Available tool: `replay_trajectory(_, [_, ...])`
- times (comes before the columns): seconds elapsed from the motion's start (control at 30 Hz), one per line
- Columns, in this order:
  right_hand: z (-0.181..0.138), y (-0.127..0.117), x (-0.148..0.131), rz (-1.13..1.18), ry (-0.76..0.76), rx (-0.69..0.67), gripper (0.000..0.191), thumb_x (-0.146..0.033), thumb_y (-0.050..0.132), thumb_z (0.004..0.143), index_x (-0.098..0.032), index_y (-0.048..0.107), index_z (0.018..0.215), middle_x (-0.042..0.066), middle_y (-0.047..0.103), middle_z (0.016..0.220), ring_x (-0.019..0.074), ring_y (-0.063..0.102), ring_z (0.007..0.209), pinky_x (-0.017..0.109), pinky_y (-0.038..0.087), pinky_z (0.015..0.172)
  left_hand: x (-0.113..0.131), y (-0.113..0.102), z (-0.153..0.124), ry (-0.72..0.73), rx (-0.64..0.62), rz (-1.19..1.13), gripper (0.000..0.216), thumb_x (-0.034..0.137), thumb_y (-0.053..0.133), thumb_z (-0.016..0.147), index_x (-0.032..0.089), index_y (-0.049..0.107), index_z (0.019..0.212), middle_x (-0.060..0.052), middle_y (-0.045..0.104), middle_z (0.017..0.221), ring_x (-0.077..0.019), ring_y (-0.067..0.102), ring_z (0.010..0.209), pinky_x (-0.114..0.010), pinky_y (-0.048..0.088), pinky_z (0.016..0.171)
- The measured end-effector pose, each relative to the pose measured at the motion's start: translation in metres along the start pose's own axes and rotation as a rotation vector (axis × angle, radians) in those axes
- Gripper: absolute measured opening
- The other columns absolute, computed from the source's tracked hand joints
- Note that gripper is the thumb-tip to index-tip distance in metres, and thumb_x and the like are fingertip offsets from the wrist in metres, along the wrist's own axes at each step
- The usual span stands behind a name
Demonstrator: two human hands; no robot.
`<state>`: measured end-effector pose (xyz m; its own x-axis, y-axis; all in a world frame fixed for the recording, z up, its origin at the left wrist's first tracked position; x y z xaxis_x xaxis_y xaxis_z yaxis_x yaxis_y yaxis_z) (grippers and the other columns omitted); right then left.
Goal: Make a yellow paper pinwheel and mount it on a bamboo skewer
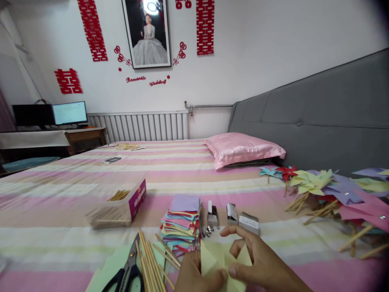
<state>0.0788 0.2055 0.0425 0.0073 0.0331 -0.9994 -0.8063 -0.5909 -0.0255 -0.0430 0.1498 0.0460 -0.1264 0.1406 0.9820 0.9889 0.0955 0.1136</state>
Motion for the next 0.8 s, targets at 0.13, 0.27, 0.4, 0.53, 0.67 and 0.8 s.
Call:
replay_trajectory(0.13, [0.003, 0.001, -0.004, 0.070, -0.051, -0.002, 0.061, -0.030, 0.073, 0.056, -0.018, 0.046, 0.110, -0.004, 0.055, 0.067, 0.0109, 0.050, 0.052, 0.020, 0.034, 0.048, -0.009, -0.006, 0.004, 0.007, 0.038, 0.013, 0.027, 0.030, 0.073, 0.050, 0.007, 0.072, 0.064, -0.009, 0.066, 0.058, -0.0139, 0.052, 0.051, -0.022, 0.037, 0.048])
replay_trajectory(0.27, [0.003, 0.004, -0.008, 0.222, -0.060, 0.011, 0.067, -0.038, 0.076, 0.054, -0.021, 0.043, 0.110, -0.002, 0.060, 0.070, 0.0146, 0.058, 0.057, 0.024, 0.042, 0.054, -0.025, -0.016, 0.012, 0.010, 0.103, -0.057, 0.048, 0.046, 0.077, 0.044, 0.006, 0.073, 0.070, -0.015, 0.071, 0.065, -0.0180, 0.057, 0.053, -0.027, 0.043, 0.053])
replay_trajectory(0.4, [0.003, 0.006, -0.009, 0.308, -0.045, 0.004, 0.068, -0.039, 0.077, 0.054, -0.021, 0.042, 0.109, 0.002, 0.065, 0.072, 0.0193, 0.064, 0.064, 0.033, 0.048, 0.065, -0.032, -0.025, 0.017, 0.028, 0.204, -0.107, 0.052, 0.050, 0.078, 0.042, 0.007, 0.072, 0.071, -0.016, 0.072, 0.069, -0.0196, 0.059, 0.055, -0.028, 0.044, 0.053])
replay_trajectory(0.53, [0.004, 0.001, -0.005, 0.242, -0.023, 0.065, 0.065, -0.040, 0.076, 0.056, -0.019, 0.045, 0.108, 0.000, 0.065, 0.067, 0.0177, 0.063, 0.059, 0.027, 0.045, 0.056, -0.035, -0.025, 0.018, -0.010, 0.211, -0.181, 0.058, 0.050, 0.079, 0.040, 0.006, 0.072, 0.077, -0.016, 0.072, 0.067, -0.0252, 0.064, 0.063, -0.032, 0.046, 0.058])
replay_trajectory(0.67, [0.005, -0.003, -0.004, 0.201, -0.027, 0.133, 0.061, -0.042, 0.074, 0.057, -0.017, 0.047, 0.106, -0.003, 0.060, 0.059, 0.0168, 0.061, 0.055, 0.025, 0.043, 0.052, -0.034, -0.021, 0.018, -0.014, 0.193, -0.241, 0.054, 0.045, 0.081, 0.039, 0.006, 0.072, 0.076, -0.016, 0.072, 0.068, -0.0241, 0.064, 0.061, -0.032, 0.046, 0.060])
replay_trajectory(0.8, [0.003, -0.004, -0.010, 0.198, -0.025, 0.175, 0.054, -0.035, 0.075, 0.058, -0.016, 0.048, 0.101, -0.007, 0.057, 0.052, 0.0130, 0.056, 0.048, 0.023, 0.040, 0.050, -0.029, -0.019, 0.015, -0.008, 0.179, -0.264, 0.051, 0.043, 0.082, 0.039, 0.007, 0.072, 0.074, -0.015, 0.072, 0.064, -0.0242, 0.064, 0.059, -0.031, 0.047, 0.057])
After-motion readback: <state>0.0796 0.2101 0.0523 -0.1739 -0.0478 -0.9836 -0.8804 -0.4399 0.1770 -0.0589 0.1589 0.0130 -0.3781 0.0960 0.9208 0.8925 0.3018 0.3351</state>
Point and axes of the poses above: each hand's wrist, its own z-axis towards the middle knuckle, its own y-axis out of the palm, x = y × z, the point moved 5 cm from there along z, towards the middle knuckle
